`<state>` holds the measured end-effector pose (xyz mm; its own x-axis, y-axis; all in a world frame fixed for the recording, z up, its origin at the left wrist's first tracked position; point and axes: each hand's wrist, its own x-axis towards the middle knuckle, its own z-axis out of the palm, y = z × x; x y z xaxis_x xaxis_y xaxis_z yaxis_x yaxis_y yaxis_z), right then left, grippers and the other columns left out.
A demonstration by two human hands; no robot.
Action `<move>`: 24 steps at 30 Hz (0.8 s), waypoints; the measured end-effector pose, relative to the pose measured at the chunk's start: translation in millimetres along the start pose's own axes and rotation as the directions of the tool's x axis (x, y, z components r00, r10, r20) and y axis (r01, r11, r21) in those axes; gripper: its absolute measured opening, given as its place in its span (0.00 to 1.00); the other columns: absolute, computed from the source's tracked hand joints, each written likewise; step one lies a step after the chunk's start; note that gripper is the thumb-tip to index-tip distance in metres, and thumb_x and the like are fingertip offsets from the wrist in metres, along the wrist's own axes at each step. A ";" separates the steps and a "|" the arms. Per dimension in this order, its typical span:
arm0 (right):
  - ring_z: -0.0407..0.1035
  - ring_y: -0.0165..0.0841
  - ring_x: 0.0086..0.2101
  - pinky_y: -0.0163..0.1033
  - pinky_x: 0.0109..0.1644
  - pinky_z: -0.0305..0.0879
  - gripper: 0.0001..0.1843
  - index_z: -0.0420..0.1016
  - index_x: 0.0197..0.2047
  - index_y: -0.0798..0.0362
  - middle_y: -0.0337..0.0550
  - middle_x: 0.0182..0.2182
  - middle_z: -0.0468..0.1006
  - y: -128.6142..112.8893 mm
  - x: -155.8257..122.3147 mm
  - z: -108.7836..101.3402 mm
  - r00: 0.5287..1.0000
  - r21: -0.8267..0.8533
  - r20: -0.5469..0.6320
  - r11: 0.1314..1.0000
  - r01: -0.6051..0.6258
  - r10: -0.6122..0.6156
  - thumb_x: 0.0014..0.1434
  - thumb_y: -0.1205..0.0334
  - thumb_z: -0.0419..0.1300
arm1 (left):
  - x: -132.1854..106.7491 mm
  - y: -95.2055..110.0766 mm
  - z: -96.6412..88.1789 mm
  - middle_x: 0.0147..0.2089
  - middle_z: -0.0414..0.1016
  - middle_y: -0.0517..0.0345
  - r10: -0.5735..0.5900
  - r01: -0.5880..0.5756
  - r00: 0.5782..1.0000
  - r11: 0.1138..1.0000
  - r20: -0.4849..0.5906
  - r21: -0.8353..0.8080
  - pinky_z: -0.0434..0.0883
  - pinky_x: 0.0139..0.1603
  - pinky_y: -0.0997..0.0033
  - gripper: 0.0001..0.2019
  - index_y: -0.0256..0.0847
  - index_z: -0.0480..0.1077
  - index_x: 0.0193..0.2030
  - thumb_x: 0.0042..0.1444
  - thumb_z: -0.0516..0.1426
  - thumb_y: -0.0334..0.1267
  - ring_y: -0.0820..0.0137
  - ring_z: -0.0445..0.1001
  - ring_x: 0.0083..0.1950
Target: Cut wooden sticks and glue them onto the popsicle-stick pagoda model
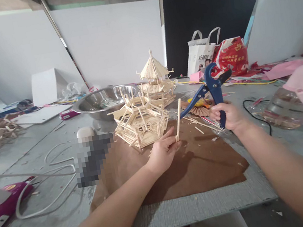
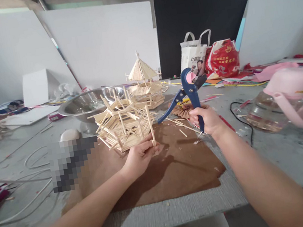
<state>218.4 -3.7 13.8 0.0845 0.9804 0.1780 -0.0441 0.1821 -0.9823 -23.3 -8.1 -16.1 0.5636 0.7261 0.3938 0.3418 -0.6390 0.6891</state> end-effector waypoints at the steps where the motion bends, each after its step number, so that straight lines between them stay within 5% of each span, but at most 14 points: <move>1: 0.49 0.24 0.14 0.34 0.20 0.50 0.12 0.50 0.12 0.51 0.32 0.10 0.52 2.1 -1.0 3.8 0.999 -0.013 0.038 1.000 -0.019 0.019 0.40 0.63 0.51 | 0.0 0.2 -0.1 0.44 0.69 0.49 0.005 -0.005 1.000 1.000 -0.003 0.001 0.64 0.44 0.72 0.11 0.37 0.68 0.25 0.53 0.48 0.36 0.68 0.68 0.46; 5: 0.50 0.25 0.14 0.34 0.20 0.52 0.04 0.61 0.19 0.52 0.30 0.10 0.52 9.5 -5.1 16.7 0.993 -0.042 0.111 0.998 -0.045 0.049 0.40 0.62 0.52 | -0.1 0.3 -0.1 0.33 0.69 0.54 0.014 -0.014 1.000 0.999 0.003 0.050 0.64 0.34 0.76 0.12 0.37 0.68 0.25 0.53 0.48 0.37 0.74 0.67 0.33; 11: 0.57 0.25 0.16 0.34 0.22 0.57 0.15 0.69 0.35 0.53 0.33 0.17 0.64 13.1 -9.1 25.4 0.977 0.127 0.194 0.985 -0.115 0.089 0.39 0.64 0.53 | 0.1 -2.7 -3.3 0.24 0.65 0.60 -0.022 0.025 1.000 0.991 -0.021 0.129 0.61 0.28 0.79 0.12 0.37 0.67 0.24 0.53 0.48 0.37 0.77 0.62 0.26; 14: 0.67 0.32 0.27 0.38 0.29 0.64 0.20 0.69 0.39 0.50 0.40 0.32 0.73 12.2 -12.4 28.7 0.949 0.166 0.288 0.970 -0.179 0.125 0.38 0.66 0.53 | 0.6 -3.4 -5.0 0.25 0.66 0.59 -0.032 0.038 0.999 0.991 -0.042 0.132 0.62 0.30 0.78 0.12 0.37 0.68 0.24 0.53 0.48 0.37 0.77 0.63 0.27; 18: 0.66 0.37 0.42 0.43 0.43 0.63 0.23 0.69 0.40 0.44 0.36 0.39 0.73 14.4 -20.4 40.1 0.883 0.217 0.464 0.957 -0.195 0.074 0.38 0.71 0.55 | 0.0 0.5 -3.8 0.26 0.69 0.58 0.005 -0.005 1.000 0.995 0.000 0.103 0.64 0.32 0.78 0.11 0.37 0.70 0.27 0.53 0.49 0.36 0.76 0.66 0.28; 21: 0.67 0.36 0.41 0.44 0.45 0.62 0.21 0.70 0.38 0.46 0.35 0.37 0.73 18.5 -25.7 48.6 0.857 0.201 0.509 0.957 -0.210 0.081 0.38 0.73 0.56 | -1.4 3.6 -1.1 0.33 0.72 0.55 0.091 -0.092 0.995 0.994 0.039 0.050 0.65 0.38 0.76 0.10 0.39 0.71 0.34 0.53 0.49 0.36 0.73 0.69 0.35; 24: 0.69 0.34 0.34 0.45 0.46 0.61 0.11 0.71 0.27 0.49 0.34 0.24 0.72 19.9 -25.6 48.3 0.892 0.213 0.449 0.964 -0.157 0.046 0.38 0.73 0.56 | -1.7 3.6 -0.2 0.36 0.72 0.53 0.108 -0.109 0.994 0.993 0.034 0.039 0.66 0.40 0.75 0.10 0.39 0.71 0.34 0.53 0.49 0.35 0.72 0.69 0.38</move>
<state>167.3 -21.5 -7.4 -0.3741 0.9167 0.1402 -0.2676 0.0380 -0.9628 -23.1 -11.5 -14.2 0.6225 0.6439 0.4448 0.3069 -0.7237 0.6181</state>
